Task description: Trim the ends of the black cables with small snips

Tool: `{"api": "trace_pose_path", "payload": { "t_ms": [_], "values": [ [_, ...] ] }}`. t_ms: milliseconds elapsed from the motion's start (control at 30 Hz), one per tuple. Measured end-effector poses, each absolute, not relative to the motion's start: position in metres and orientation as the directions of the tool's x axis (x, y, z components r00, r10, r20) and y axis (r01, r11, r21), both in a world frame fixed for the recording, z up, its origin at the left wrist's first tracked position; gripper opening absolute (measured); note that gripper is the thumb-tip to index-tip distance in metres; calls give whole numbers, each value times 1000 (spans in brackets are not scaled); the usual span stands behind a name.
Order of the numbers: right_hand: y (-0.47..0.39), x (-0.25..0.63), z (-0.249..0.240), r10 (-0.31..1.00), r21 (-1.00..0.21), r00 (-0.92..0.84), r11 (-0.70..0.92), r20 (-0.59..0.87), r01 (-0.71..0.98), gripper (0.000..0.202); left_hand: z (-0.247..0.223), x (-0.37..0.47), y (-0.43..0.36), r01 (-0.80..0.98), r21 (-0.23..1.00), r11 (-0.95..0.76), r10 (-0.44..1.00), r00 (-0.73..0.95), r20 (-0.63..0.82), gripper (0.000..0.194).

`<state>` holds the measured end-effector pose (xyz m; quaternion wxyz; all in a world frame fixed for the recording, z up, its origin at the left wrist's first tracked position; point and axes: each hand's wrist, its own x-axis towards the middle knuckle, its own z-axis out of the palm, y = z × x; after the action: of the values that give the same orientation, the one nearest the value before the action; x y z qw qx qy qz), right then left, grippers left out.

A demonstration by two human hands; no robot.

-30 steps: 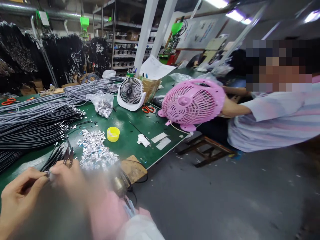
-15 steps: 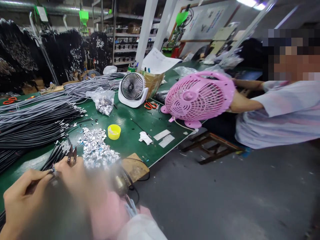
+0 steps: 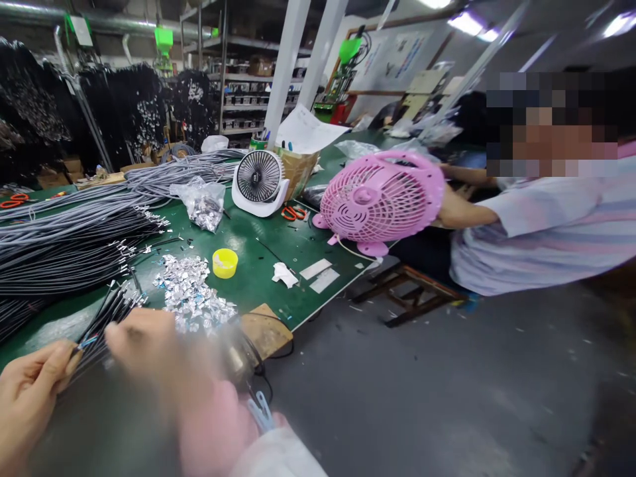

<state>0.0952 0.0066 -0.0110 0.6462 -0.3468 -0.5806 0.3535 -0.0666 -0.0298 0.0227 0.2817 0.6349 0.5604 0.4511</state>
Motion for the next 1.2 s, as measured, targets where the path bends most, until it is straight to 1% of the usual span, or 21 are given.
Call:
{"api": "trace_pose_path", "payload": {
  "t_ms": [100,167,200,400,467,533,633,733,800,833,900,967,1033,1067,1100,1200],
  "values": [
    [6,89,-20,701,-702,-30,712,712,-13,18,19,-69,-31,502,835,-226,964,-9,267,49],
    [6,87,-26,615,-616,-62,788,786,17,11,17,-69,-31,536,808,-244,958,3,288,47],
    [7,87,-29,605,-604,-76,796,793,30,10,17,-69,-32,556,791,-257,953,9,303,46],
    [10,93,-34,662,-670,-239,740,711,56,11,29,-65,-33,674,638,-372,893,73,444,46],
    [9,93,-30,673,-685,-236,727,701,37,12,33,-60,-32,684,612,-397,872,73,484,45],
    [7,91,-27,679,-685,-168,728,715,30,15,33,-55,-31,694,602,-394,860,47,509,42],
    [4,86,-27,689,-680,-98,725,718,108,20,26,-49,-33,704,621,-346,855,-37,518,40],
    [3,86,-29,661,-633,-134,748,739,199,21,21,-47,-36,714,642,-280,863,-105,495,41],
    [3,89,-27,645,-616,-166,763,746,195,21,21,-49,-36,725,634,-268,871,-99,482,41],
    [4,90,-25,655,-634,-177,756,735,164,21,23,-51,-35,719,638,-275,880,-79,468,42],
    [4,93,-19,728,-737,-196,675,657,36,23,28,-56,-31,654,691,-308,915,5,403,47],
    [4,94,-15,832,-876,-272,459,483,-151,31,32,-60,-27,540,772,-335,940,128,317,55],
    [4,92,-13,875,-936,-369,222,315,-273,38,33,-61,-23,457,821,-343,938,212,274,58],
    [4,90,-14,881,-944,-397,142,257,-297,40,32,-61,-23,444,824,-352,935,208,287,56],
    [3,87,-15,897,-947,-390,87,210,-311,40,30,-59,-23,451,814,-366,931,177,320,50],
    [6,83,-19,968,-934,-246,-40,52,-356,35,22,-53,-25,526,746,-409,885,29,464,25]
  ]
}}
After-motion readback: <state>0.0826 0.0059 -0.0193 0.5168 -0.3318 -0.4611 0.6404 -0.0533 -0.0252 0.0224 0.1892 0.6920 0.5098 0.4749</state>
